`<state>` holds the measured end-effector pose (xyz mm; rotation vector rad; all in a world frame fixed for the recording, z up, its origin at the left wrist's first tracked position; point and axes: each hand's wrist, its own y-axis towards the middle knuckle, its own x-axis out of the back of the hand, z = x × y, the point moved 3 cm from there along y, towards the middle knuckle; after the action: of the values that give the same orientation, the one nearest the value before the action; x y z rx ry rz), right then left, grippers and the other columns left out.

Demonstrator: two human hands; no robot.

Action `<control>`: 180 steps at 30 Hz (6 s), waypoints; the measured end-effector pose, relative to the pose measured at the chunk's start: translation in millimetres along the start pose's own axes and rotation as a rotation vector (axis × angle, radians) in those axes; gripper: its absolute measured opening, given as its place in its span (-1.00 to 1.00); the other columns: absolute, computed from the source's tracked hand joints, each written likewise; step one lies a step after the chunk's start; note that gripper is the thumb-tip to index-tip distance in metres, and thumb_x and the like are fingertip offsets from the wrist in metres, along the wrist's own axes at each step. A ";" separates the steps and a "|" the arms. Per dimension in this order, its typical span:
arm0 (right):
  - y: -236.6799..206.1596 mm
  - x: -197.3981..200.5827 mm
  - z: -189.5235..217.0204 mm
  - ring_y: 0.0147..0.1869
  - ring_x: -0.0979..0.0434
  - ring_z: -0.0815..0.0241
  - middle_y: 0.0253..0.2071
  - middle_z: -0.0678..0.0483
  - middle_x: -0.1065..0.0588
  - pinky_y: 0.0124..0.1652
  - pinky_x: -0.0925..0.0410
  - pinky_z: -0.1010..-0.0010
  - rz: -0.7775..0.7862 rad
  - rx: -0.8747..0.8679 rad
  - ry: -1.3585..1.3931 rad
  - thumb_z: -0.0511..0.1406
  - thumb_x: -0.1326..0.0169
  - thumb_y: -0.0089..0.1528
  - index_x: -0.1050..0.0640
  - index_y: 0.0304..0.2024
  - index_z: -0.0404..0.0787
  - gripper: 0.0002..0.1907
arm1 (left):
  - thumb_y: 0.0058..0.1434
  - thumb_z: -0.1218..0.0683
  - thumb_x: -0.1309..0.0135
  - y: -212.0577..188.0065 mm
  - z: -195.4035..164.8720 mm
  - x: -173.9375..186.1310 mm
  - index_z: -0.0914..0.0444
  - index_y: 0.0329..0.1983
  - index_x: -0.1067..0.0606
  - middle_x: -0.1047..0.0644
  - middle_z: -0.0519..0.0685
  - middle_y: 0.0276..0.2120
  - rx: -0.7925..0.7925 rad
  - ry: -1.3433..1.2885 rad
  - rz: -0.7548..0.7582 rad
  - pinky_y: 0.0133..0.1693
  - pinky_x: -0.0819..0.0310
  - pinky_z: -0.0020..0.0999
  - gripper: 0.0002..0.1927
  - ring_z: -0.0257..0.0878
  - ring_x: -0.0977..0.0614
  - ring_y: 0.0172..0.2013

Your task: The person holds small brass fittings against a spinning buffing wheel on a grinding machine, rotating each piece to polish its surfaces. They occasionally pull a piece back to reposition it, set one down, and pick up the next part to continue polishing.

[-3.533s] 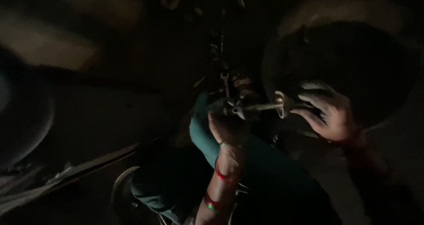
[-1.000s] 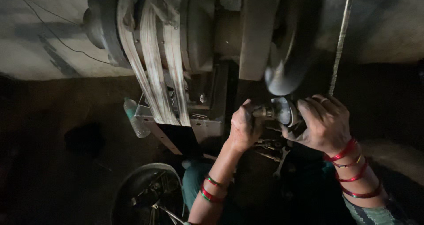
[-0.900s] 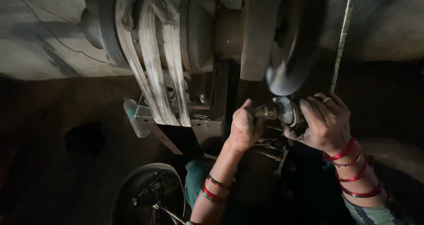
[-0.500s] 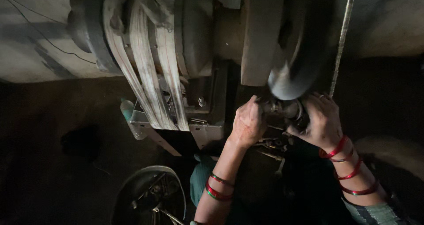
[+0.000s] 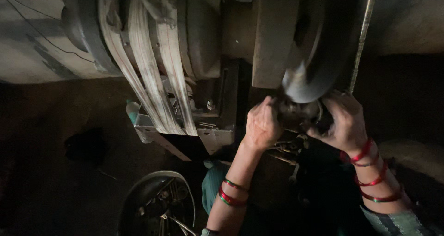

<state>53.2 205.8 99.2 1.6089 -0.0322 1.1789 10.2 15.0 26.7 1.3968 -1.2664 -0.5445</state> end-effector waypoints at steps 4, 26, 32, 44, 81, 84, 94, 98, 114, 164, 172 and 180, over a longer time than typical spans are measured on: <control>-0.5 8.5 10.9 -0.03 -0.61 -0.18 -0.13 -0.18 -0.55 0.01 -0.47 0.04 -0.051 0.065 -0.093 0.20 -0.03 0.25 -0.51 -0.11 -0.44 -0.25 | -0.01 0.27 -0.20 -1.7 -5.7 10.4 0.46 -0.01 -0.33 -0.48 0.21 -0.28 -0.063 -0.050 -0.028 -0.29 -0.51 -0.02 -0.51 0.14 -0.57 -0.31; -12.2 5.5 12.4 -0.33 -0.53 0.00 -0.34 -0.06 -0.49 -0.26 -0.39 0.24 -0.145 -0.015 -0.197 0.21 -0.13 0.24 -0.49 -0.25 -0.35 -0.30 | 0.07 0.22 -0.09 -5.4 8.0 -6.7 0.35 -0.01 -0.39 -0.53 0.22 -0.13 0.066 0.118 0.026 -0.28 -0.49 -0.02 -0.61 0.13 -0.61 -0.21; -13.9 3.9 14.9 -0.36 -0.51 -0.01 -0.41 -0.04 -0.46 -0.31 -0.37 0.24 -0.139 -0.057 -0.213 0.17 -0.18 0.23 -0.46 -0.33 -0.33 -0.35 | 0.11 0.21 -0.12 1.9 6.1 1.8 0.39 0.06 -0.41 -0.52 0.22 -0.13 0.032 0.070 -0.011 -0.27 -0.49 -0.03 -0.58 0.12 -0.59 -0.22; -9.3 -6.5 18.3 -0.38 -0.55 0.10 -0.40 0.01 -0.50 -0.34 -0.42 0.34 -0.085 -0.152 -0.093 0.11 -0.18 0.26 -0.51 -0.31 -0.33 -0.42 | 0.09 0.25 -0.11 1.0 14.7 4.6 0.43 -0.03 -0.39 -0.56 0.27 -0.05 0.022 0.085 -0.025 -0.14 -0.58 -0.04 -0.64 0.16 -0.64 -0.16; -10.7 -1.3 -4.1 -0.19 -0.62 0.03 -0.14 -0.13 -0.56 -0.20 -0.47 0.32 -0.096 -0.029 0.042 0.09 -0.24 0.21 -0.43 0.05 -0.37 -0.30 | 0.11 0.24 -0.19 -0.3 3.4 0.4 0.43 -0.09 -0.36 -0.51 0.28 -0.17 0.059 0.005 -0.055 -0.31 -0.53 -0.03 -0.65 0.14 -0.61 -0.29; -9.3 3.6 7.7 -0.18 -0.61 -0.04 -0.17 -0.21 -0.53 -0.23 -0.48 0.28 -0.251 0.150 -0.001 0.03 -0.26 0.28 -0.30 -0.06 -0.47 -0.30 | 0.03 0.17 -0.27 -0.7 3.2 0.5 0.51 -0.03 -0.35 -0.51 0.30 -0.16 0.047 -0.011 -0.105 -0.29 -0.55 0.00 -0.49 0.17 -0.60 -0.28; -10.3 25.3 22.2 -0.40 -0.58 0.16 -0.43 -0.03 -0.54 -0.36 -0.44 0.47 -0.027 -0.107 -0.099 0.04 -0.25 0.21 -0.55 -0.33 -0.35 -0.47 | 0.03 0.25 -0.31 5.8 -6.2 13.4 0.40 0.07 -0.35 -0.50 0.16 -0.24 0.058 -0.158 -0.116 -0.31 -0.50 -0.06 -0.44 0.10 -0.60 -0.30; -4.3 24.7 24.6 -0.49 -0.52 0.24 -0.52 0.03 -0.49 -0.48 -0.38 0.53 0.011 -0.238 -0.019 0.01 -0.31 0.18 -0.51 -0.43 -0.34 -0.47 | 0.10 0.24 -0.27 8.4 -6.8 10.8 0.31 0.07 -0.39 -0.56 0.10 -0.23 0.156 -0.189 -0.046 -0.27 -0.55 -0.17 -0.52 0.03 -0.64 -0.28; 13.0 18.2 24.4 -0.56 -0.55 0.30 -0.47 0.06 -0.57 -0.51 -0.36 0.57 0.178 -0.515 0.123 -0.06 -0.29 0.24 -0.57 -0.42 -0.27 -0.59 | 0.19 0.20 -0.22 -9.2 7.8 -12.3 0.33 0.03 -0.26 -0.58 0.18 -0.33 0.479 -0.239 -0.004 -0.32 -0.56 -0.09 -0.55 0.19 -0.65 -0.32; -6.7 35.4 28.8 -0.52 -0.49 0.18 -0.53 0.03 -0.46 -0.39 -0.40 0.46 0.007 0.024 -0.250 0.04 -0.34 0.24 -0.49 -0.40 -0.33 -0.43 | 0.16 0.41 -0.13 6.6 -15.2 3.1 0.44 0.04 -0.36 -0.56 0.18 -0.26 0.168 -0.392 -0.280 -0.28 -0.55 -0.20 -0.61 0.04 -0.65 -0.32; -7.2 26.8 19.1 -0.60 -0.48 0.20 -0.63 0.05 -0.48 -0.48 -0.37 0.40 0.134 -0.188 -0.192 0.03 -0.31 0.06 -0.52 -0.54 -0.29 -0.49 | 0.22 0.35 -0.15 7.5 -15.9 4.4 0.39 0.07 -0.33 -0.58 0.15 -0.17 0.258 -0.413 -0.211 -0.23 -0.60 -0.24 -0.62 0.06 -0.69 -0.21; 1.4 9.9 26.2 -0.31 -0.65 0.31 -0.35 0.11 -0.61 -0.25 -0.48 0.56 0.097 -0.229 0.224 -0.02 -0.23 0.32 -0.60 -0.20 -0.22 -0.61 | 0.20 0.30 -0.20 5.5 -10.4 20.6 0.30 0.04 -0.41 -0.60 0.13 -0.12 0.408 -0.397 -0.100 -0.10 -0.61 -0.20 -0.64 0.09 -0.70 -0.13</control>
<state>74.6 190.7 109.1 1.2815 -0.0984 1.3725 23.7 2.0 41.2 1.7544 -1.7010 -0.6817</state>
